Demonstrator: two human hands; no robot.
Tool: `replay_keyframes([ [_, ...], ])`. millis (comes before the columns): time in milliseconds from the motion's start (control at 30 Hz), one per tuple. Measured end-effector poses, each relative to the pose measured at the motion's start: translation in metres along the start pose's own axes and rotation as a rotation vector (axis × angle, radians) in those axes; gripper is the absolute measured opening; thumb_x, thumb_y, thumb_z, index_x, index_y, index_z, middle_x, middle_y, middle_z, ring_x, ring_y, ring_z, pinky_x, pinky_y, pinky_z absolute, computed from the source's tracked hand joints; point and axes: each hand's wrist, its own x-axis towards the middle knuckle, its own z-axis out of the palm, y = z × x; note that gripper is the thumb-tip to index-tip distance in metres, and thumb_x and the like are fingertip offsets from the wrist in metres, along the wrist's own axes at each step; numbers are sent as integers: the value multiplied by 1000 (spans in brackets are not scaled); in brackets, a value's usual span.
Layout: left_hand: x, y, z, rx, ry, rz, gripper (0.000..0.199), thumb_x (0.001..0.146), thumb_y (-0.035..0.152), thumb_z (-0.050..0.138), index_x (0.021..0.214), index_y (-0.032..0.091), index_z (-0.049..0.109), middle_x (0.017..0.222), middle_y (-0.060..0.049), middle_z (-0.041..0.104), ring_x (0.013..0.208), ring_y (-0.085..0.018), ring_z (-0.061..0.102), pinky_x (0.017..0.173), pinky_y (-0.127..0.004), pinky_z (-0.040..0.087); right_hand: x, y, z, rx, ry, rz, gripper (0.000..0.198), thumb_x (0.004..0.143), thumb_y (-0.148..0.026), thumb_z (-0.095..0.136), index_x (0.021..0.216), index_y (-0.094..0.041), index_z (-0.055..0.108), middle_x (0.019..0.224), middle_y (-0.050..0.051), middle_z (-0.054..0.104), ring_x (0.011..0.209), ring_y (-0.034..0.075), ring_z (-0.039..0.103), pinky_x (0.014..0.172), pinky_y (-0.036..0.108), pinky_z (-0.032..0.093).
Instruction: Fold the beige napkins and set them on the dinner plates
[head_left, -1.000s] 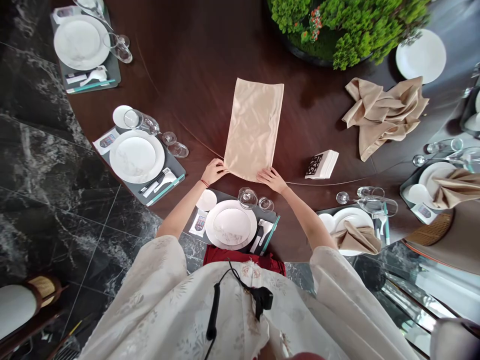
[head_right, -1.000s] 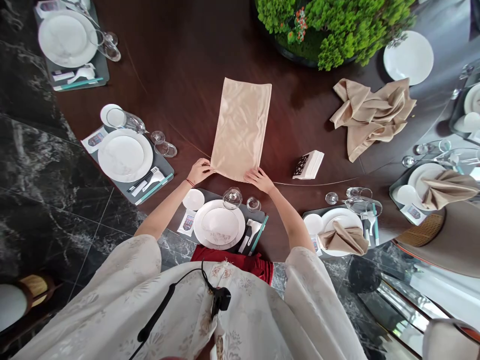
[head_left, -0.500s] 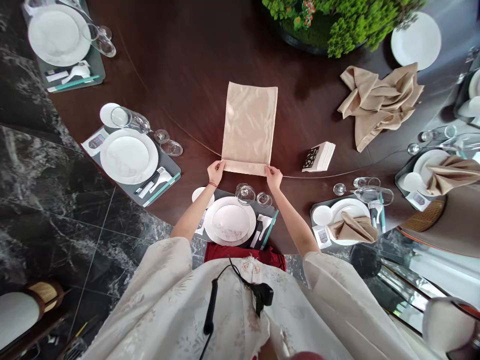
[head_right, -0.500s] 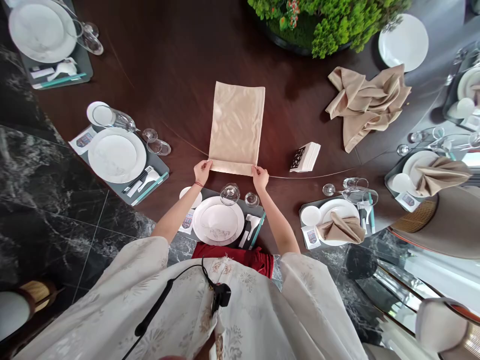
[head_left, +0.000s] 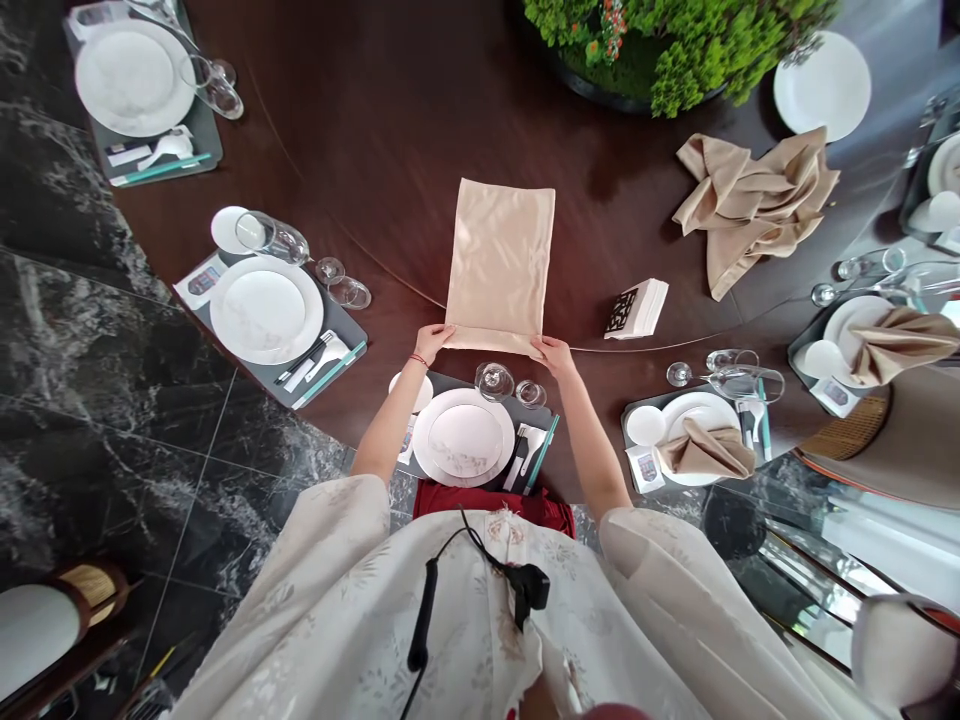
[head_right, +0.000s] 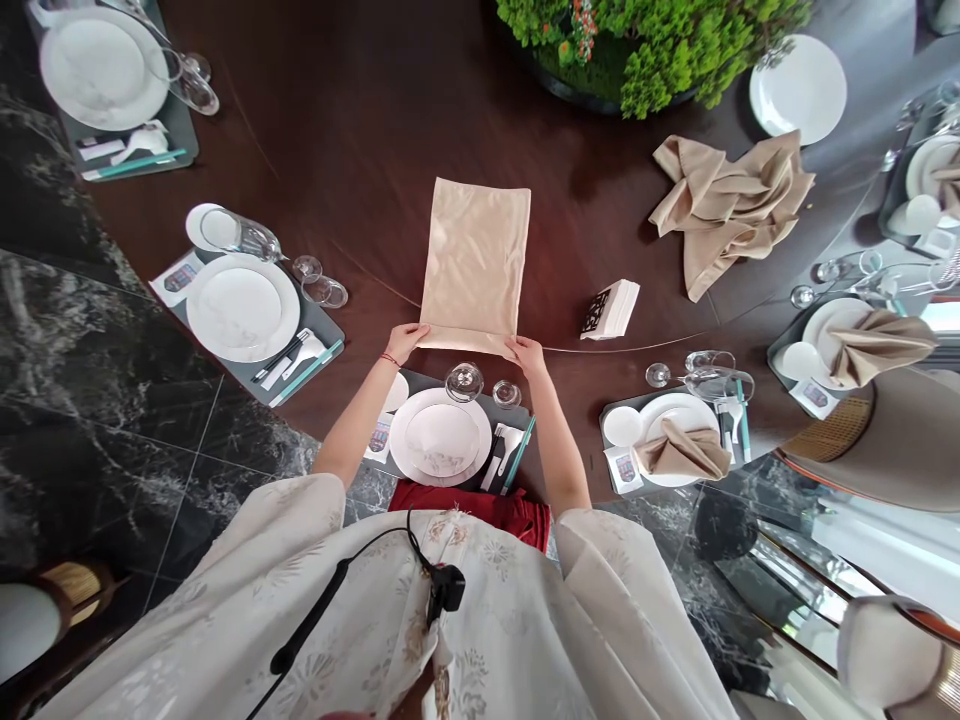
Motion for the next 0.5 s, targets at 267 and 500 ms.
replay_keyframes([
  [267,10,69,-37,229,-189,641,38,75,51,93,77,19,72,123,-12,74,119,-28,68,101,-40,57,7,-42,-35,-450,-15,-759,31,88,-51,80,82,-20,77,132,14,72,136,32,60,117,54,51],
  [500,5,53,4,58,-109,452,35,88,46,79,77,21,57,78,0,60,78,-14,60,78,-26,52,17,-17,3,-230,165,-527,36,94,-55,64,90,-19,64,88,5,67,86,18,62,88,35,56],
])
